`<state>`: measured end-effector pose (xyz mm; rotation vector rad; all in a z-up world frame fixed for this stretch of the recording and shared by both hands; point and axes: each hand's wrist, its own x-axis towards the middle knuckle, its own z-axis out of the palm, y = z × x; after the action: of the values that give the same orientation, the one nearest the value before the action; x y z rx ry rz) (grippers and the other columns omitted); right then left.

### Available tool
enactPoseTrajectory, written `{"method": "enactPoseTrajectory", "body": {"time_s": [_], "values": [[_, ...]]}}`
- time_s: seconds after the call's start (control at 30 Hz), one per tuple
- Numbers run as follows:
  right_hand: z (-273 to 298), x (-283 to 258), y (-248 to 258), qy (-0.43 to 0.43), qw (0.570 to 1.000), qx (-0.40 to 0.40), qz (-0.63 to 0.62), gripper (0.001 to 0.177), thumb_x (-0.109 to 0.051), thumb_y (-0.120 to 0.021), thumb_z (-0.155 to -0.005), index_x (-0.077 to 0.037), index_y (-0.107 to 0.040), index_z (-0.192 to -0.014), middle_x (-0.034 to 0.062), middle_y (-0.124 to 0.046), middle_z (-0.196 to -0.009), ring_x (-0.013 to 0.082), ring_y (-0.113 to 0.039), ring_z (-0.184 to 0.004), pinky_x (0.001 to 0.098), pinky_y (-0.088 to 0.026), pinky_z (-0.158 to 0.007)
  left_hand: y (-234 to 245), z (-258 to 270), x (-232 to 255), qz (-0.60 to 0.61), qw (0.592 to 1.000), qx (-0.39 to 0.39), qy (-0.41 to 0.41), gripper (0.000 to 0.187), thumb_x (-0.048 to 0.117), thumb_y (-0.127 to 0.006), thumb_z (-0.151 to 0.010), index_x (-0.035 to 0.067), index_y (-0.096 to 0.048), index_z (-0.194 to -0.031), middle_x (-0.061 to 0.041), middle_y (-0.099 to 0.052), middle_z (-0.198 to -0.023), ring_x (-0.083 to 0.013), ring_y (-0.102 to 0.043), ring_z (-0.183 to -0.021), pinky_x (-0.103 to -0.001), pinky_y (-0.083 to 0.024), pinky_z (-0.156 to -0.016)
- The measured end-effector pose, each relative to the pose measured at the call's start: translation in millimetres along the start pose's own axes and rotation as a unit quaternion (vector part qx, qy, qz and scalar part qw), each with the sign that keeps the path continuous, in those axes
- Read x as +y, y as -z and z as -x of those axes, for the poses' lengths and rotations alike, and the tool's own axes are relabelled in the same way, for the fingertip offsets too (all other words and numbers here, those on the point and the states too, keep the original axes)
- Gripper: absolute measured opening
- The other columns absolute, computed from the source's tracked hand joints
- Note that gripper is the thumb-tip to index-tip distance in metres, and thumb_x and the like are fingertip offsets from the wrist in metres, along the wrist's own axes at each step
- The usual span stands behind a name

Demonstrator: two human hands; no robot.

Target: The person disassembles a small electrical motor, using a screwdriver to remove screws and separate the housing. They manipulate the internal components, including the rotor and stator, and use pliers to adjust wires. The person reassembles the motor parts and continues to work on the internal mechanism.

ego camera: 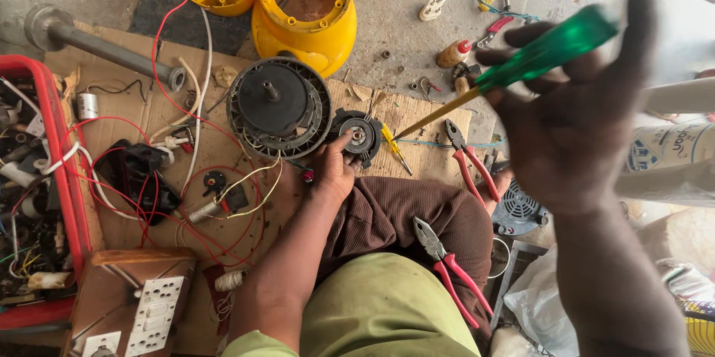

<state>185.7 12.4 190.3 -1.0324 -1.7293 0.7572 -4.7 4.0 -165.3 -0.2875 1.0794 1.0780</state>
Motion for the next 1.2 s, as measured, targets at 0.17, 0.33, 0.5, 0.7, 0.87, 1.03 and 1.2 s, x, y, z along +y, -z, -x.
{"method": "enactPoseTrajectory", "body": {"time_s": [0.17,0.33,0.5,0.7,0.87,1.03,1.2], "values": [[0.4,8.2,-26.3,0.027,0.999,-0.038,-0.007,0.078,0.027,-0.054,-0.102,-0.017,-0.02,-0.156,0.0191,-0.049,-0.138,0.0286,-0.064,-0.124,0.0449,-0.06,-0.105,-3.1,3.0,0.5,-0.02,1.0,-0.014,-0.019,0.047,0.011,-0.084,-0.074,0.011,-0.059,-0.113,-0.008,-0.068,-0.113,-0.0259,-0.062,-0.107,-0.051,-0.043,-0.095],[5.3,12.5,-38.5,0.037,0.995,-0.075,-0.061,0.069,0.025,-0.052,-0.106,-0.02,-0.027,-0.152,0.0158,-0.051,-0.139,0.0208,-0.064,-0.121,0.0336,-0.061,-0.101,-2.4,3.9,-1.1,-0.059,0.997,0.001,-0.041,0.045,0.01,-0.085,-0.073,0.008,-0.053,-0.104,-0.011,-0.067,-0.104,-0.0247,-0.061,-0.1,-0.049,-0.045,-0.087],[6.1,14.5,-45.9,0.039,0.993,-0.09,-0.071,0.069,0.027,-0.053,-0.104,-0.017,-0.028,-0.152,0.0173,-0.051,-0.136,0.0222,-0.065,-0.122,0.0294,-0.061,-0.098,-3.9,5.4,0.1,-0.069,0.996,0.012,-0.048,0.047,0.009,-0.086,-0.073,0.007,-0.05,-0.103,-0.012,-0.065,-0.101,-0.0245,-0.06,-0.098,-0.047,-0.046,-0.084],[5.8,14.5,-48.9,0.062,0.995,-0.07,-0.02,0.066,0.022,-0.063,-0.1,-0.011,-0.036,-0.15,0.0179,-0.05,-0.135,0.024,-0.067,-0.12,0.0311,-0.065,-0.094,-5.6,7.8,-1.0,-0.079,0.995,0.016,-0.058,0.048,0.009,-0.087,-0.072,0.006,-0.05,-0.103,-0.011,-0.065,-0.099,-0.0241,-0.062,-0.093,-0.046,-0.048,-0.08],[5.8,13.1,-45.6,0.096,0.987,-0.03,0.123,0.063,0.009,-0.084,-0.095,-0.005,-0.048,-0.145,0.0183,-0.054,-0.133,0.0213,-0.071,-0.108,0.0275,-0.066,-0.083,-6.9,7.5,-3.2,-0.103,0.992,0.011,-0.068,0.047,0.01,-0.086,-0.072,0.008,-0.051,-0.104,-0.01,-0.067,-0.1,-0.0215,-0.064,-0.092,-0.043,-0.046,-0.079],[3.3,13.4,-49.9,0.111,0.98,-0.01,0.163,0.065,0.004,-0.091,-0.092,-0.005,-0.05,-0.142,0.0182,-0.056,-0.129,0.0186,-0.068,-0.103,0.0263,-0.064,-0.082,-7.1,10.2,-1.6,-0.104,0.992,0.002,-0.065,0.044,0.012,-0.084,-0.074,0.007,-0.052,-0.104,-0.009,-0.069,-0.101,-0.0204,-0.065,-0.091,-0.042,-0.046,-0.076],[6.9,15.8,-54.7,0.1,0.985,-0.011,0.139,0.064,0.005,-0.09,-0.093,-0.006,-0.051,-0.142,0.016,-0.056,-0.126,0.017,-0.068,-0.103,0.0253,-0.063,-0.081,-11.5,14.4,0.7,-0.113,0.992,0.018,-0.059,0.042,0.012,-0.084,-0.077,0.009,-0.053,-0.105,-0.007,-0.068,-0.101,-0.0184,-0.063,-0.09,-0.041,-0.045,-0.075]]}}
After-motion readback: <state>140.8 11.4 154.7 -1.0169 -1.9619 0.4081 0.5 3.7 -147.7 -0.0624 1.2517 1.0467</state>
